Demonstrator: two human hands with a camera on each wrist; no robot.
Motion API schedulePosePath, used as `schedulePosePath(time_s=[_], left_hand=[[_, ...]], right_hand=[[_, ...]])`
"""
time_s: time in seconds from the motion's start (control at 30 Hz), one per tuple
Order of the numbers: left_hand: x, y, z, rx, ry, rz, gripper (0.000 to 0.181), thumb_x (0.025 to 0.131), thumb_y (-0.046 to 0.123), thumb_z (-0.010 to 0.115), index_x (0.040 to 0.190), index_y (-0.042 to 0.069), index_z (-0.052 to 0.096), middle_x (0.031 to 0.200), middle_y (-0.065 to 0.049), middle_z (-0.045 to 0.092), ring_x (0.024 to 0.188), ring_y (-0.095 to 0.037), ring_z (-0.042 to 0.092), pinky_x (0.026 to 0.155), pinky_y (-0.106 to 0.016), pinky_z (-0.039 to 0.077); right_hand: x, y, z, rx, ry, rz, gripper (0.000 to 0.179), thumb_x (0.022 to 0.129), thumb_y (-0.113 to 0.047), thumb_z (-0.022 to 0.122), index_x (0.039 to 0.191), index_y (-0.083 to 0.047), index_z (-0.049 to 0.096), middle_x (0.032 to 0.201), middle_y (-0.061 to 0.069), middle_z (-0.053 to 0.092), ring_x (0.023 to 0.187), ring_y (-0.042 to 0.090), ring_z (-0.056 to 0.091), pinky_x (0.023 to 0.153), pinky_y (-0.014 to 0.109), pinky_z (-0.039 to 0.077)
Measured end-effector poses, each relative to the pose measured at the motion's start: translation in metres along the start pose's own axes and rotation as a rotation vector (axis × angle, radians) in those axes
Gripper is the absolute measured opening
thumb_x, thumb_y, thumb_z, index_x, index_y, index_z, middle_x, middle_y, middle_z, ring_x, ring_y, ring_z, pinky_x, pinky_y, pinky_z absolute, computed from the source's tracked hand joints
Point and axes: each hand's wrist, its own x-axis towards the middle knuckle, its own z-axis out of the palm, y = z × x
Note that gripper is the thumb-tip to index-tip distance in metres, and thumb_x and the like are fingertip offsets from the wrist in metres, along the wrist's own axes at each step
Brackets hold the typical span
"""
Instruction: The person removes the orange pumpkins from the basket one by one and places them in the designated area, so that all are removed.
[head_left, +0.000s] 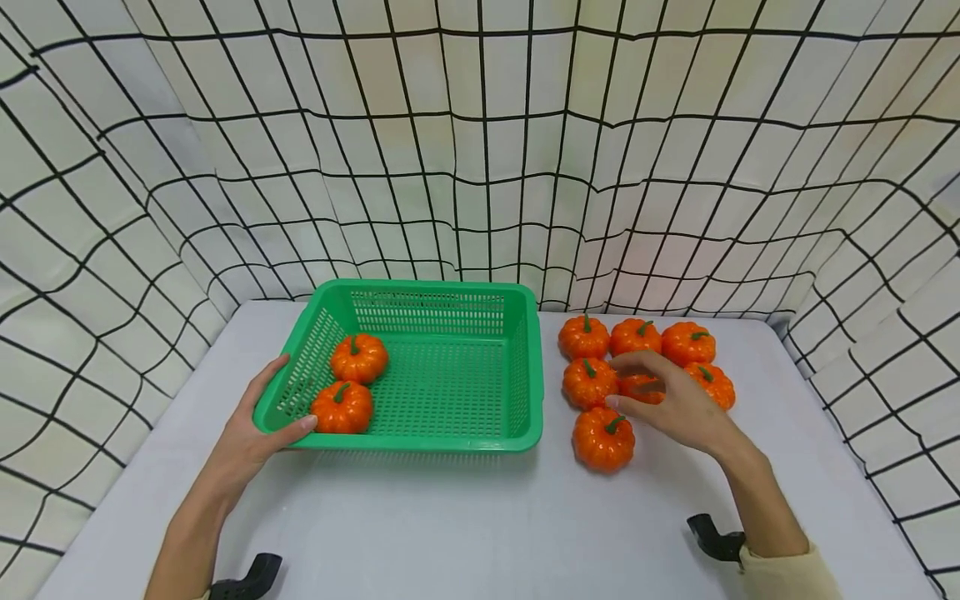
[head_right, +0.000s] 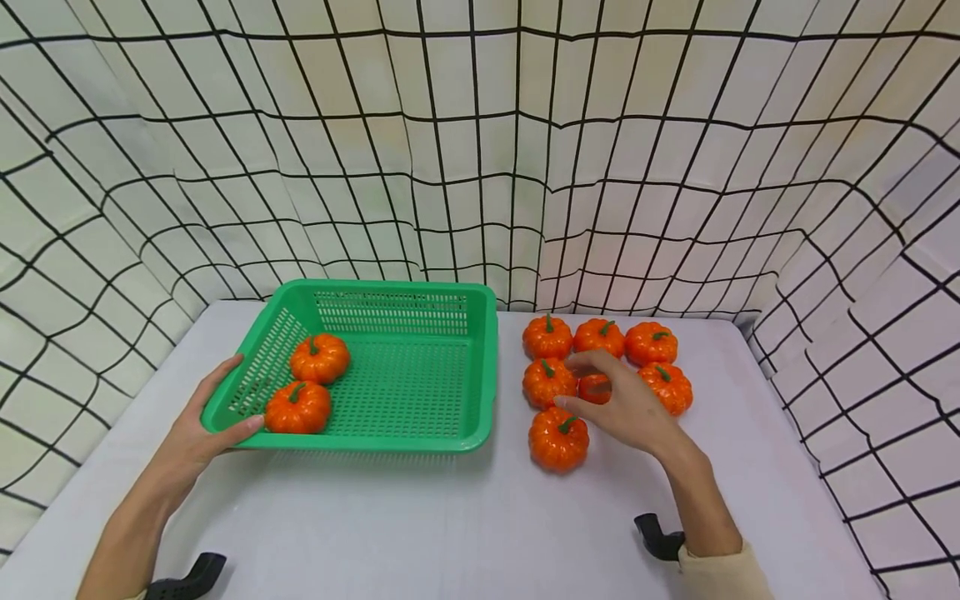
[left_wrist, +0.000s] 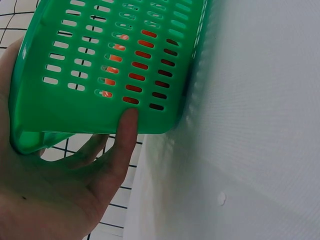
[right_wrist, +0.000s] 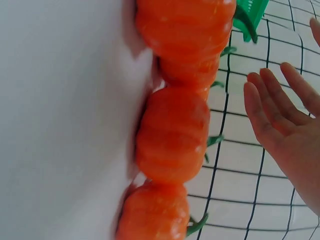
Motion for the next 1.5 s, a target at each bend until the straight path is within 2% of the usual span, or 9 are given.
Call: schedulePosePath(time_s=[0.13,0.27,0.4,0.57,0.77,1.0,1.17,1.5], left_hand=[[-0.001,-0.001,0.0,-0.002,0.0,-0.002,0.097,0.099,0.035,0.07,0.165,0.05,0.001,0.176,-0.019,0.0,0.149,-0.05,0.022,0.111,-0.07,0.032],[-0.001,-0.001,0.001,0.0,-0.002,0.0,0.097,0.098,0.035,0.07,0.165,0.049,0.001,0.176,-0.02,0.002,0.148,-0.05,0.024,0.111,-0.07,0.033],[-0.001,-0.001,0.001,0.005,0.002,0.002,0.097,0.099,0.035,0.07,0.165,0.049,0.001,0.176,-0.02,0.002,0.148,-0.051,0.024,0.111,-0.069,0.034],[0.0,0.001,-0.003,0.02,0.003,0.009,0.096,0.099,0.036,0.069,0.165,0.049,0.0,0.176,-0.02,0.002,0.147,-0.05,0.025,0.109,-0.066,0.036],[0.001,0.001,-0.005,0.018,-0.003,0.006,0.096,0.099,0.036,0.069,0.164,0.05,0.0,0.176,-0.019,0.002,0.147,-0.049,0.026,0.108,-0.064,0.036],[0.0,-0.001,-0.002,0.009,-0.006,0.003,0.097,0.099,0.036,0.069,0.165,0.049,0.0,0.176,-0.019,0.002,0.148,-0.049,0.024,0.11,-0.067,0.034],[0.001,0.001,-0.001,0.0,-0.008,0.008,0.097,0.099,0.036,0.069,0.165,0.05,0.0,0.176,-0.019,0.001,0.148,-0.05,0.023,0.111,-0.07,0.033],[0.0,-0.002,-0.001,-0.006,-0.008,0.001,0.097,0.099,0.035,0.07,0.164,0.05,-0.001,0.177,-0.017,0.0,0.149,-0.049,0.022,0.111,-0.07,0.032]], right_hand=[[0.009,-0.013,0.003,0.017,0.041,-0.016,0.055,0.094,-0.041,0.077,0.138,-0.012,0.061,0.137,0.009,0.065,0.125,0.036,0.062,0.101,0.058,0.055],[0.019,-0.029,0.006,0.033,0.05,-0.036,0.053,0.095,-0.04,0.076,0.137,-0.012,0.062,0.136,0.008,0.065,0.125,0.036,0.062,0.1,0.057,0.055],[0.031,-0.044,0.011,0.086,0.032,-0.085,0.048,0.096,-0.036,0.075,0.136,-0.012,0.062,0.136,0.009,0.065,0.126,0.036,0.063,0.102,0.057,0.054],[0.048,-0.066,0.021,0.15,0.004,-0.126,0.045,0.097,-0.032,0.075,0.136,-0.014,0.061,0.135,0.008,0.065,0.126,0.03,0.063,0.107,0.056,0.052],[0.061,-0.091,0.034,0.192,-0.025,-0.153,0.044,0.097,-0.027,0.075,0.134,-0.009,0.062,0.135,0.01,0.066,0.124,0.028,0.063,0.106,0.048,0.054],[0.074,-0.112,0.044,0.174,-0.067,-0.188,0.043,0.097,-0.027,0.075,0.134,-0.01,0.062,0.132,0.005,0.066,0.125,0.027,0.063,0.106,0.045,0.054],[0.084,-0.127,0.043,0.169,-0.095,-0.19,0.042,0.097,-0.031,0.075,0.134,-0.013,0.063,0.132,0.001,0.066,0.125,0.02,0.062,0.106,0.041,0.054],[0.103,-0.152,0.041,0.143,-0.171,-0.25,0.048,0.097,-0.033,0.075,0.138,-0.011,0.061,0.137,0.002,0.065,0.127,0.023,0.062,0.108,0.042,0.053]])
